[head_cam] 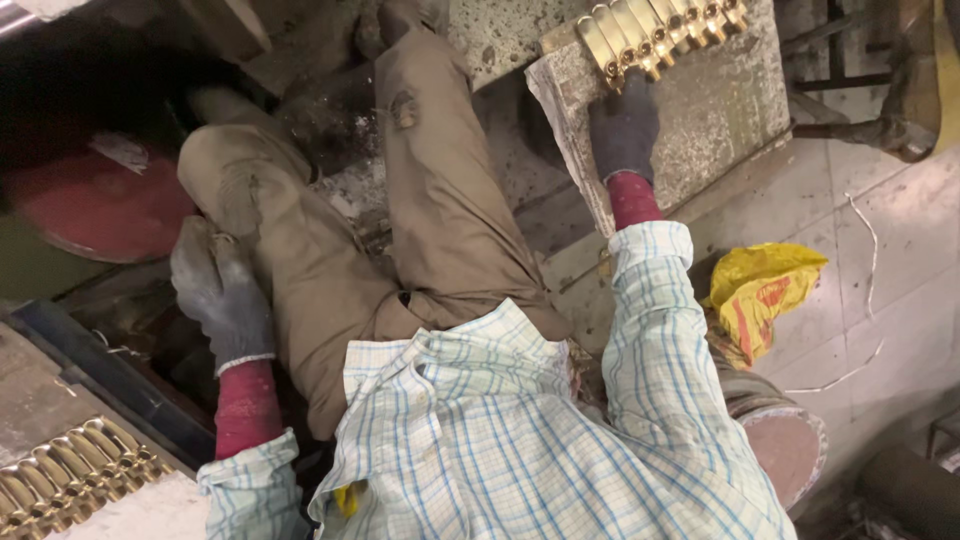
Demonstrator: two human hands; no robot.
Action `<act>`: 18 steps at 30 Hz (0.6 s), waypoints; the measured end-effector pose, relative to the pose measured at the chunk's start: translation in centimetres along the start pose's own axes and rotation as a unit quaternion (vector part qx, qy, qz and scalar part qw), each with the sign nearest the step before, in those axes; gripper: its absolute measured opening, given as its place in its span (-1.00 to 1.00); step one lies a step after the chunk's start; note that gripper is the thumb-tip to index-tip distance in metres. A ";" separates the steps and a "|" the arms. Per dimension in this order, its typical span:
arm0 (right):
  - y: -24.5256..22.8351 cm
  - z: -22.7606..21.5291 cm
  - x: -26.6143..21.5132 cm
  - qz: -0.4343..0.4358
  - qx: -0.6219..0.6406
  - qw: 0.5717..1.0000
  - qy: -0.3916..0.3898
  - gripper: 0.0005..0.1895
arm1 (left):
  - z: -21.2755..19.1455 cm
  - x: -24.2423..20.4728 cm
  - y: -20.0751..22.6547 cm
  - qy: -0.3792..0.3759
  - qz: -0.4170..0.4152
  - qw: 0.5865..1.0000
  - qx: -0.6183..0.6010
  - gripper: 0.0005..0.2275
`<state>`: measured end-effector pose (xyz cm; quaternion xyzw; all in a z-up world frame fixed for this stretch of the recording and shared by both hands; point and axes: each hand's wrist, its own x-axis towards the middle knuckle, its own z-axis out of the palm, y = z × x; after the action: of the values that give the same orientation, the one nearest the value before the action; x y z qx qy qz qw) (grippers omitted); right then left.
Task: The person sits on the floor and repeatedly rubs brass-colored metal parts with a cloth or abrasive pad. They pick up parts from a tray, rub them, and place them back down, continuing the process for multiple items.
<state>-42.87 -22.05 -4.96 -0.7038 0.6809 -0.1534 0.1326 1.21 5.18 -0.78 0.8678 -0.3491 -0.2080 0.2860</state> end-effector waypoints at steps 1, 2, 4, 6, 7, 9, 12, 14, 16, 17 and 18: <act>-0.1 0.3 0.1 -0.006 0.000 1.000 0.015 -0.61 | -0.1 0.1 -0.1 0.020 0.048 0.999 0.001 -0.74; -0.1 0.6 0.1 -0.011 -0.001 0.999 0.030 -0.63 | -0.1 0.2 -0.3 0.038 0.096 0.995 0.003 -0.73; 0.0 1.1 0.1 0.020 -0.021 1.000 0.003 -0.64 | 0.0 0.6 -0.5 0.050 0.148 0.988 -0.005 -0.70; 0.4 1.5 -0.2 0.020 -0.010 1.000 0.006 -0.60 | 0.3 1.1 -0.6 0.040 0.160 0.986 -0.025 -0.65; 0.6 1.8 -0.2 0.002 0.010 1.000 0.023 -0.55 | 0.4 1.3 -0.6 0.033 0.159 0.986 -0.040 -0.65; 1.1 2.3 -0.2 -0.005 0.027 0.999 0.031 -0.52 | 0.6 1.6 -0.7 0.020 0.161 0.984 -0.071 -0.65; 1.9 2.8 0.2 0.025 0.040 0.999 0.014 -0.57 | 1.1 1.5 -1.1 0.035 -0.026 0.981 -0.187 -0.74; 2.5 3.0 0.1 0.045 0.089 0.995 0.016 -0.61 | 1.4 1.1 -1.6 0.045 -0.081 0.951 -0.294 -0.71; 2.7 2.9 0.2 0.068 0.263 0.960 0.072 -0.59 | 1.7 0.3 -2.2 0.063 -0.032 0.959 -0.276 -0.68; 2.5 2.8 0.2 0.078 0.348 0.929 0.097 -0.57 | 1.8 -0.2 -2.4 0.074 0.045 0.976 -0.200 -0.65; 2.1 2.7 0.0 0.136 0.387 0.909 0.081 -0.59 | 1.7 -0.6 -2.8 0.085 0.122 0.982 -0.120 -0.61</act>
<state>-43.69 -22.22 -8.25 -0.4833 0.6654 -0.4420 0.3581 1.24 6.64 -3.70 0.7929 -0.3992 -0.1378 0.4394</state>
